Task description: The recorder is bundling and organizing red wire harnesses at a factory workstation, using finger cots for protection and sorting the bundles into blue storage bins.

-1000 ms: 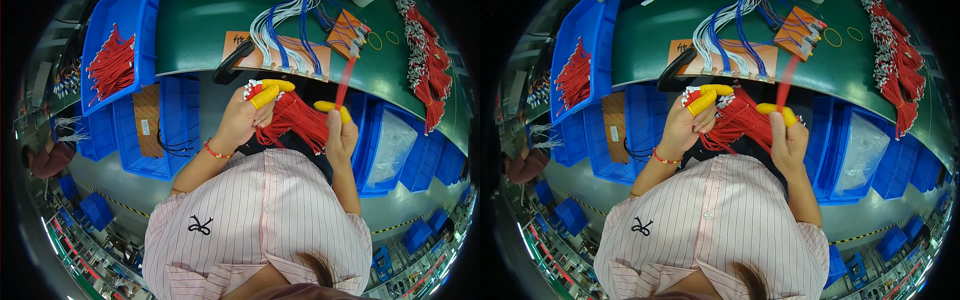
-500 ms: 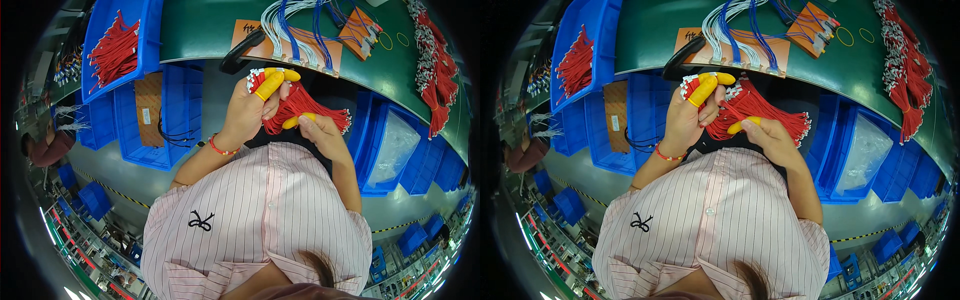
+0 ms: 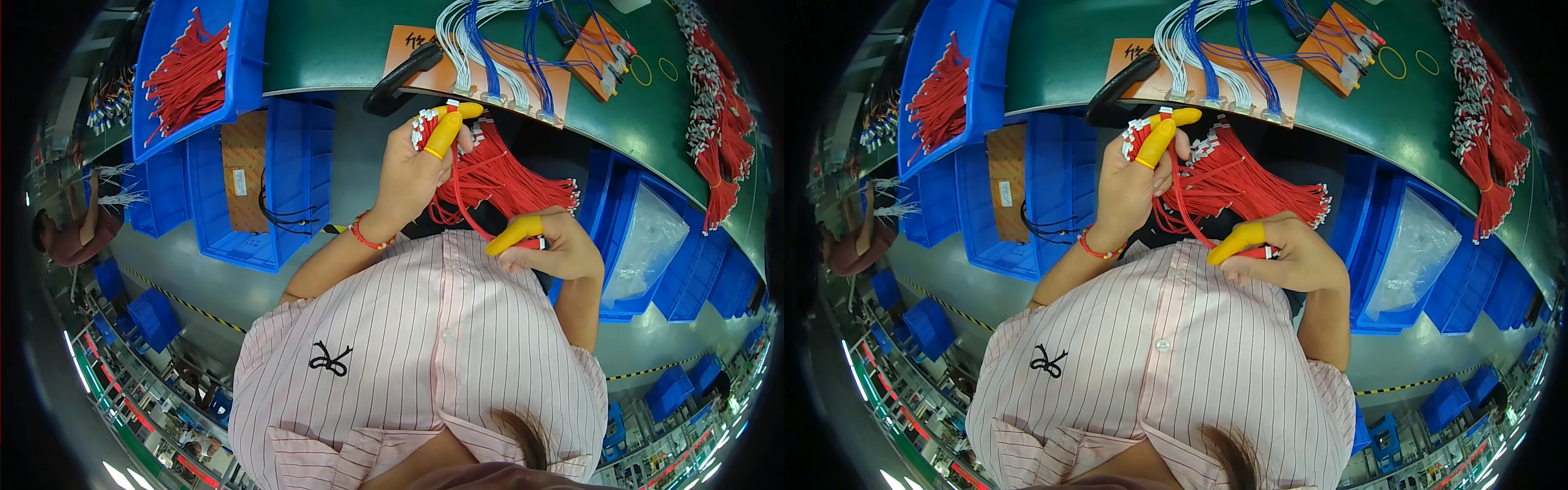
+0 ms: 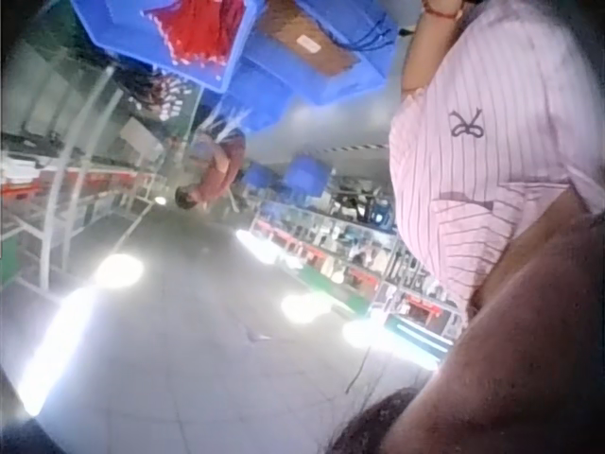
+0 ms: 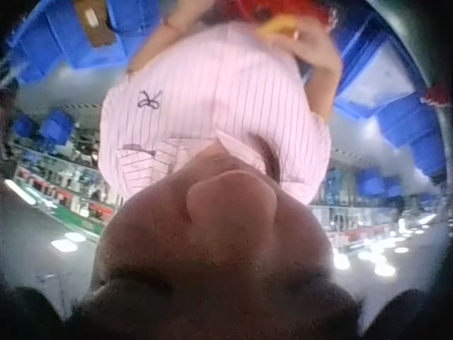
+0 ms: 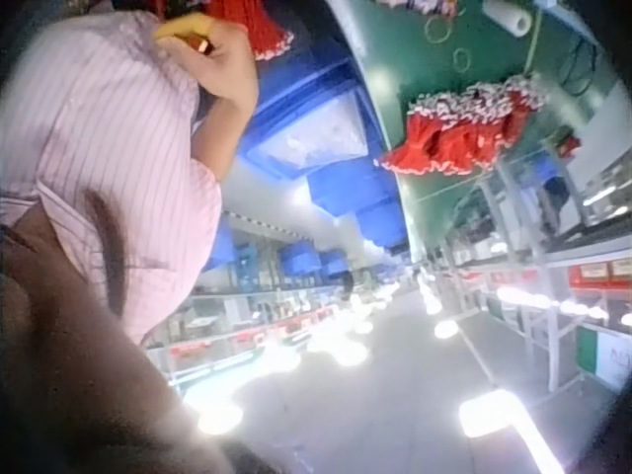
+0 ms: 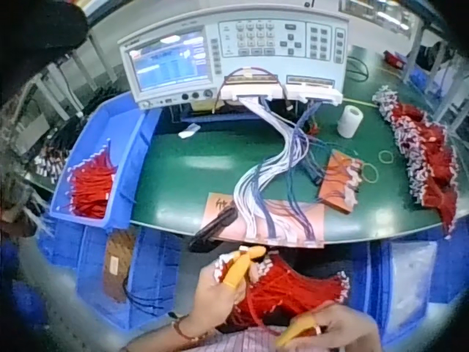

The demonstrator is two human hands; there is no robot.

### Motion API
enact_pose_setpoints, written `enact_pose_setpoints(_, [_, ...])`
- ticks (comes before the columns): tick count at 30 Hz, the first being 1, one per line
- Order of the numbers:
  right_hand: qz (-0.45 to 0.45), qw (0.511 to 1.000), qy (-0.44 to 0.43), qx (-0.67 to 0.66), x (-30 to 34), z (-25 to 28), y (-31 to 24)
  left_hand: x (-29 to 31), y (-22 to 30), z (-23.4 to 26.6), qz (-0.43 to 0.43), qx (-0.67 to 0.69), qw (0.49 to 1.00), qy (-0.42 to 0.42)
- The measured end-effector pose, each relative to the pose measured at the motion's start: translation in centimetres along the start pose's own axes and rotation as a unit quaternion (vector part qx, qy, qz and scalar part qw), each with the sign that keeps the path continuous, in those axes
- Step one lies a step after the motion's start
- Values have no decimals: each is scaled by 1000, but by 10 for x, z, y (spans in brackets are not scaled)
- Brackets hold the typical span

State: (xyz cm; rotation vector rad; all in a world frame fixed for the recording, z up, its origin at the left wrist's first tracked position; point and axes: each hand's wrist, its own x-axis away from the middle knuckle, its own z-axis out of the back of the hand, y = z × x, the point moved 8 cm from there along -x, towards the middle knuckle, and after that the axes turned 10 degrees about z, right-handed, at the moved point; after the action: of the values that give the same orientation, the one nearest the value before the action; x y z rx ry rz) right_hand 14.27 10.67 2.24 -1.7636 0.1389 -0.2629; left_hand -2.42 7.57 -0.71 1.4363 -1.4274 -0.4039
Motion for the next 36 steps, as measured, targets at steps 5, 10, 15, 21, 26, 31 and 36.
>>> enact_pose_setpoints(5, [47,998,-35,-32,0,5,6,-5,-3,3,51,65,997,-6])
enact_pose_setpoints(10, [121,957,20,-264,9,18,1,-11,-4,1,40,70,997,-11])
enact_pose_setpoints(15, [192,926,85,-314,7,34,1,-16,-8,-1,46,83,995,11])
enact_pose_setpoints(21, [196,922,194,-272,2,53,24,-14,-9,-5,14,96,995,30])
enact_pose_setpoints(26, [194,914,218,-284,-2,48,27,-13,-4,-8,-21,72,996,46])
enact_pose_setpoints(31, [170,894,235,-342,-8,39,27,-20,-5,-7,-42,89,994,50])
enact_pose_setpoints(36, [79,932,228,-270,-23,41,27,-22,-3,-3,61,109,992,-8])
